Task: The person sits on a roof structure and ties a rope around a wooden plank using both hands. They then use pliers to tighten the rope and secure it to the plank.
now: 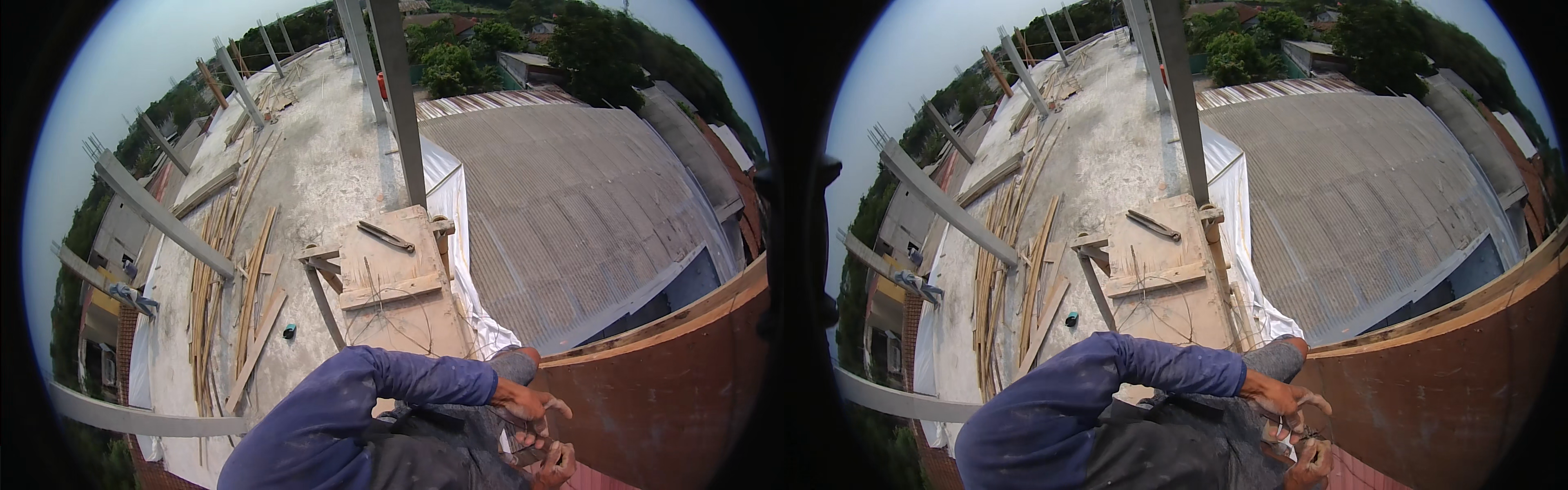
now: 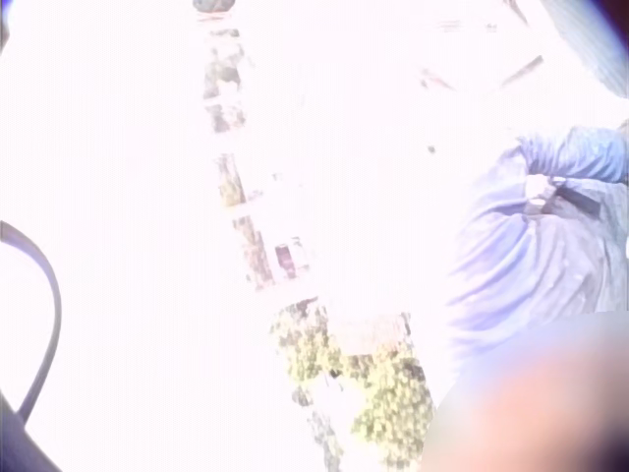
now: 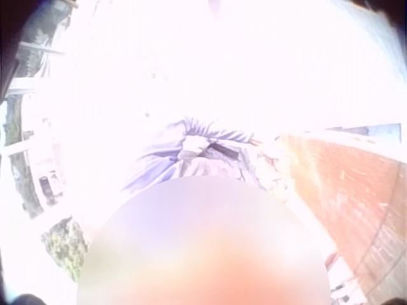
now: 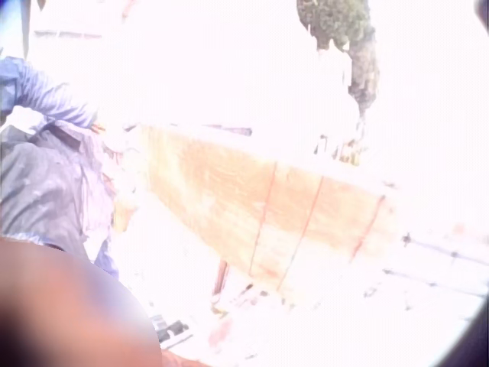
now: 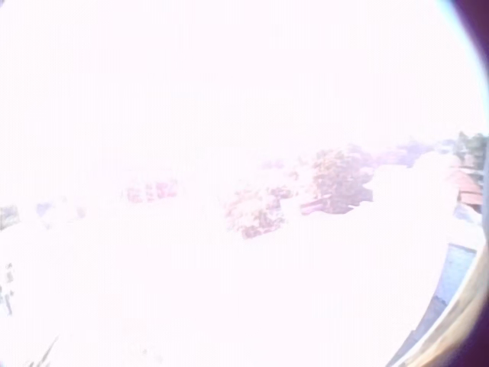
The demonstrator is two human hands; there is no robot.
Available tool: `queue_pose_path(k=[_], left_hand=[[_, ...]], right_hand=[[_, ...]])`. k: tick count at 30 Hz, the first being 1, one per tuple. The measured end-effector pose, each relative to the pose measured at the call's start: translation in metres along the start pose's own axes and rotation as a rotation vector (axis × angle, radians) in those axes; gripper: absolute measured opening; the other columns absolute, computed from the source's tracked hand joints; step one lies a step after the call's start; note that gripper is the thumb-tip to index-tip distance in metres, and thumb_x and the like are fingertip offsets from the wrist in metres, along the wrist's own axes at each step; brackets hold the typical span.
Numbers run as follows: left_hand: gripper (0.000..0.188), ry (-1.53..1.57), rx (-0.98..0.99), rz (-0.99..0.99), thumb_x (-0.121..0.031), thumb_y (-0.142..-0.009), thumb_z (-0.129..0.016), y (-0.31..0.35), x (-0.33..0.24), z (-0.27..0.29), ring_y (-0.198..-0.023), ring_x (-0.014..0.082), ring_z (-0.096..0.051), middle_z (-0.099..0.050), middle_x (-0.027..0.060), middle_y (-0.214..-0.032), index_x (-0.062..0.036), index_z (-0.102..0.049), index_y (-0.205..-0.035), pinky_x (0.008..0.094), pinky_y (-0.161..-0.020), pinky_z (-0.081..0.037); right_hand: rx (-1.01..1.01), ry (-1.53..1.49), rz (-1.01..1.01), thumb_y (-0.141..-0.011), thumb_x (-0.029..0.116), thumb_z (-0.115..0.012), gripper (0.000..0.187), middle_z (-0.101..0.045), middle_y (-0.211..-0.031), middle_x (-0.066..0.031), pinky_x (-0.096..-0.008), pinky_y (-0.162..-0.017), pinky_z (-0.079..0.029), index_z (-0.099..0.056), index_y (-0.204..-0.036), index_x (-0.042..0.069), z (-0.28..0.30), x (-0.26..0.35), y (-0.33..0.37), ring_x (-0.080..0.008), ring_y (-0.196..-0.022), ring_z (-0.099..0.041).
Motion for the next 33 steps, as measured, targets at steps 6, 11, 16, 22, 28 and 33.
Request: queue_pose_path(k=[6,11,16,22,28,33], left_hand=[[0.072,0.305,0.14,0.016,-0.009,-0.098,-0.065,0.002,0.017,-0.009,-0.078,0.0174,-0.072,-0.072,0.0149,-0.103,-0.0066,-0.024,-0.157,0.0252,-0.054,-0.058],[0.073,0.152,-0.031,-0.253,0.004,-0.091,-0.059,-0.003,0.022,-0.011,-0.079,0.0219,-0.073,-0.073,0.0178,-0.096,-0.0087,-0.029,-0.156,0.0299,-0.06,-0.058],[0.074,-0.872,-0.351,-0.96,0.001,-0.086,-0.064,0.017,-0.004,-0.042,-0.083,0.0244,-0.072,-0.074,0.0177,-0.094,-0.0008,-0.03,-0.152,0.0361,-0.073,-0.057],[0.061,-0.29,-0.351,-0.301,-0.009,-0.085,-0.064,0.003,0.016,-0.019,-0.092,0.0226,-0.07,-0.072,0.0141,-0.103,0.0009,-0.047,-0.143,0.0389,-0.082,-0.055],[0.028,-0.414,-0.276,-0.206,-0.008,-0.082,-0.065,-0.019,0.026,-0.005,-0.07,0.0166,-0.067,-0.071,0.0084,-0.082,0.0077,-0.07,-0.105,0.0318,-0.062,-0.053],[0.018,-0.363,-0.272,-0.233,-0.013,-0.08,-0.066,-0.011,0.011,-0.007,-0.069,0.015,-0.067,-0.072,0.0078,-0.076,0.004,-0.072,-0.083,0.0341,-0.058,-0.051]], right_hand=[[0.065,-0.023,-0.028,-0.094,0.004,-0.061,0.017,-0.05,-0.071,-0.0164,-0.0459,-0.056,-0.041,-0.053,-0.081,-0.004,0.004,-0.016,0.002,-0.0329,-0.062,-0.053],[0.108,-0.035,-0.036,-0.093,0.004,-0.061,0.016,-0.051,-0.072,-0.0165,-0.0461,-0.057,-0.042,-0.053,-0.081,-0.003,0.005,-0.018,-0.001,-0.0333,-0.063,-0.054],[0.15,-0.038,-0.011,-0.093,0.004,-0.062,0.015,-0.051,-0.072,-0.0167,-0.0463,-0.057,-0.043,-0.054,-0.082,-0.003,0.001,-0.016,-0.004,-0.0337,-0.064,-0.055],[0.227,-0.063,0.026,-0.092,0.003,-0.062,0.014,-0.052,-0.073,-0.0168,-0.0465,-0.057,-0.044,-0.054,-0.082,-0.003,-0.009,-0.011,-0.007,-0.0341,-0.065,-0.057],[0.283,-0.065,0.037,-0.092,0.003,-0.063,0.014,-0.052,-0.074,-0.0169,-0.0467,-0.058,-0.045,-0.055,-0.082,-0.003,-0.016,-0.007,-0.003,-0.0346,-0.066,-0.058],[0.307,-0.065,0.039,-0.091,0.003,-0.063,0.013,-0.052,-0.074,-0.0171,-0.0469,-0.058,-0.045,-0.055,-0.083,-0.002,-0.024,-0.006,-0.005,-0.0349,-0.066,-0.059]])
Point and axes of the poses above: each hand's wrist, its own y-axis away from the middle knuckle, its own z-axis out of the back of the hand, x = y × z, the point moved 4 cm from there along -y, towards the middle knuckle
